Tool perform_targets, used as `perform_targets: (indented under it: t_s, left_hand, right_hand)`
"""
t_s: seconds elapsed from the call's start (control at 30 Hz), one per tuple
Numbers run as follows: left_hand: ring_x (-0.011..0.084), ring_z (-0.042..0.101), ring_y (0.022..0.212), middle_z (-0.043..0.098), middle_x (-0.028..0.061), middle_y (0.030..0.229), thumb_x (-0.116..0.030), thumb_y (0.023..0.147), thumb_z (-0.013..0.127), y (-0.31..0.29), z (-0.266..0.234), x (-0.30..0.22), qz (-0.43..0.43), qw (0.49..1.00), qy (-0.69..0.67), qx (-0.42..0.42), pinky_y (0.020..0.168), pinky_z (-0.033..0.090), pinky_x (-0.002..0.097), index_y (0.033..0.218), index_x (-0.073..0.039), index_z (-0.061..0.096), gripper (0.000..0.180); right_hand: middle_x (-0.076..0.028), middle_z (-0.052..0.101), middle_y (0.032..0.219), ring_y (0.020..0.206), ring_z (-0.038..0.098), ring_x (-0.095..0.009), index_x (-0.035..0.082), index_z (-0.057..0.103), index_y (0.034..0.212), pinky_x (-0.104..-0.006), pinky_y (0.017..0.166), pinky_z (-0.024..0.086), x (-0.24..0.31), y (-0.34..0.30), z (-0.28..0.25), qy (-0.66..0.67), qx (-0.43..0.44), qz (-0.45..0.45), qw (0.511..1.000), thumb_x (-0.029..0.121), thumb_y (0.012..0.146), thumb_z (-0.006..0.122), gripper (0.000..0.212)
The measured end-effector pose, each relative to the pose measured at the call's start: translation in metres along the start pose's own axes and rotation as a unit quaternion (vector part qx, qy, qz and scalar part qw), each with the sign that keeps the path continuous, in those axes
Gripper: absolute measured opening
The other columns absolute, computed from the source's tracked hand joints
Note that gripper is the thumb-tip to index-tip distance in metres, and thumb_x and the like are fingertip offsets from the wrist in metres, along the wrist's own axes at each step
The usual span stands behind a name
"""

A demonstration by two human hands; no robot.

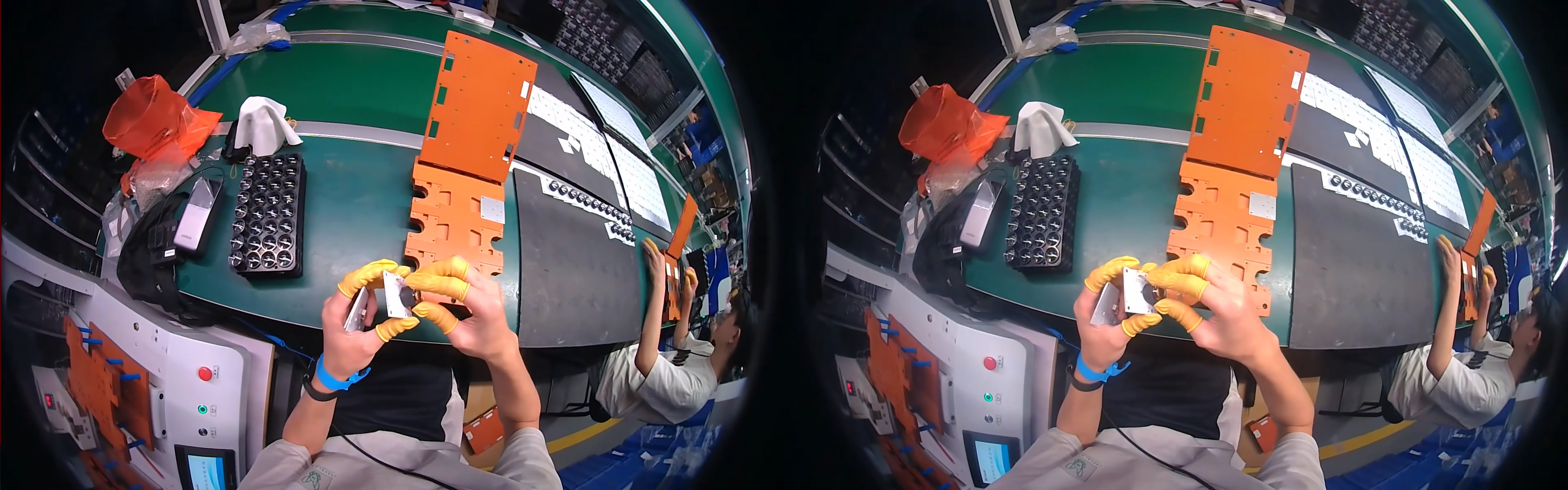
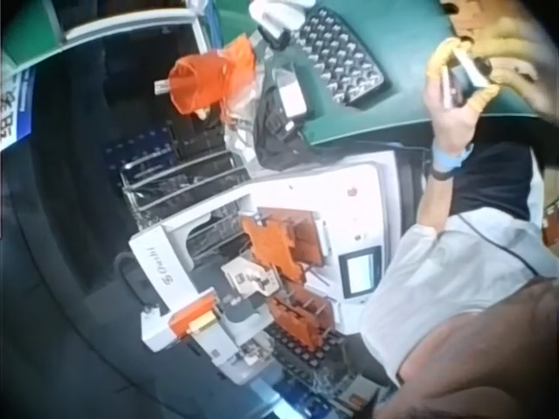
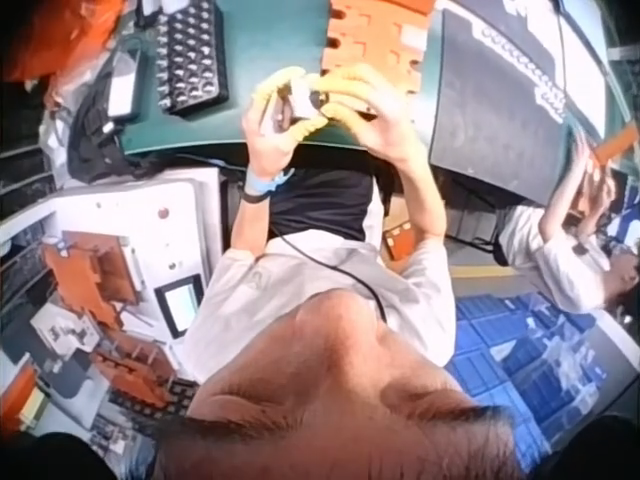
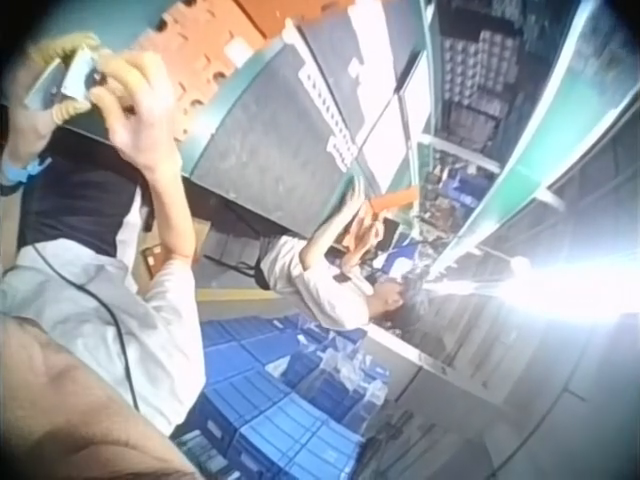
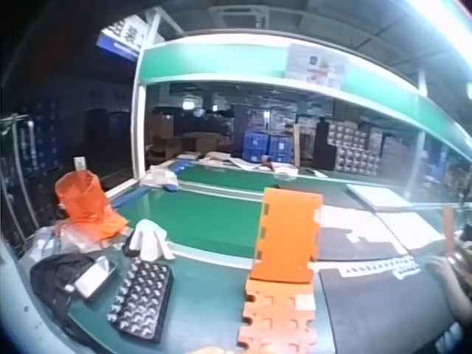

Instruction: Assembling electronic components onto a specialized fixture and operating a semi-automated assembly machine.

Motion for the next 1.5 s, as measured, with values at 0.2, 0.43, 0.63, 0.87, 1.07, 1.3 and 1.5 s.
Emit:
perform_targets:
  t_s: [0.2,0.43,0.63,0.87,1.07,1.3,1.5]
  left_hand:
    - [-0.0006,0.045,0.070,0.071,0.0042,0.116,-0.006,0.074,0.091,-0.002,0.015,-0.010,0.029,0.999,-0.023,0.020,0.062,0.039,0.0150,0.123,-0.005,0.058,0.059]
    - [0.0010,0.045,0.065,0.074,0.0061,0.116,-0.011,0.072,0.092,-0.006,0.004,-0.004,0.044,0.998,0.038,-0.019,0.058,0.040,0.0165,0.122,-0.006,0.060,0.060]
    - [0.0072,0.057,0.069,0.074,0.0095,0.117,-0.014,0.072,0.092,-0.006,0.006,-0.018,0.085,0.987,0.136,0.008,0.062,0.046,0.0206,0.123,-0.004,0.063,0.059]
    - [0.0166,0.070,0.101,0.072,0.0160,0.119,-0.010,0.073,0.092,-0.004,0.021,-0.048,0.132,0.950,0.275,0.068,0.082,0.056,0.0251,0.127,-0.002,0.059,0.064]
    - [0.0215,0.069,0.108,0.070,0.0189,0.121,-0.008,0.074,0.091,-0.008,0.014,-0.031,0.068,0.981,0.170,0.070,0.090,0.057,0.0322,0.129,0.000,0.056,0.066]
    - [0.0229,0.068,0.112,0.068,0.0204,0.123,-0.008,0.072,0.092,-0.008,0.019,-0.037,0.071,0.977,0.181,0.088,0.093,0.057,0.0347,0.128,0.001,0.055,0.068]
    - [0.0022,0.044,0.057,0.075,0.0064,0.117,-0.014,0.070,0.093,-0.005,0.013,-0.029,0.064,0.989,0.127,0.040,0.051,0.037,0.0180,0.124,-0.006,0.064,0.061]
  right_hand:
    - [-0.013,0.068,0.107,0.090,0.066,-0.031,0.001,0.070,0.115,-0.0376,0.076,0.055,0.017,-0.005,0.000,-0.015,-0.016,-0.052,0.998,-0.001,0.077,0.079,0.039]
    - [-0.012,0.067,0.107,0.094,0.066,-0.031,0.002,0.070,0.114,-0.0373,0.078,0.054,0.014,-0.002,-0.003,-0.042,0.007,-0.016,0.999,-0.003,0.076,0.079,0.040]
    - [-0.012,0.070,0.107,0.092,0.067,-0.032,0.002,0.071,0.112,-0.0375,0.077,0.055,0.008,-0.007,-0.006,-0.010,0.000,-0.046,0.999,-0.004,0.074,0.080,0.040]
    - [-0.013,0.071,0.107,0.092,0.068,-0.031,0.001,0.072,0.111,-0.0368,0.078,0.055,0.001,-0.013,-0.009,0.034,-0.025,-0.031,0.999,-0.002,0.074,0.081,0.038]
    - [-0.013,0.071,0.108,0.089,0.067,-0.030,0.002,0.072,0.112,-0.0371,0.076,0.054,0.014,-0.011,-0.010,0.006,-0.030,-0.078,0.996,0.001,0.074,0.082,0.040]
    - [-0.012,0.071,0.106,0.087,0.067,-0.030,0.002,0.072,0.112,-0.0366,0.074,0.053,0.008,-0.013,-0.012,0.035,-0.030,-0.056,0.997,0.001,0.073,0.083,0.041]
    - [-0.013,0.071,0.107,0.088,0.067,-0.030,0.002,0.072,0.112,-0.0365,0.074,0.053,0.022,-0.012,-0.012,-0.026,-0.025,-0.095,0.995,0.000,0.072,0.082,0.041]
Point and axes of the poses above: each hand's wrist, its own y-axis towards the middle knuckle, its own z-axis out of the palm, x = y × z, the point moved 10 cm from there along y, towards the middle knuckle
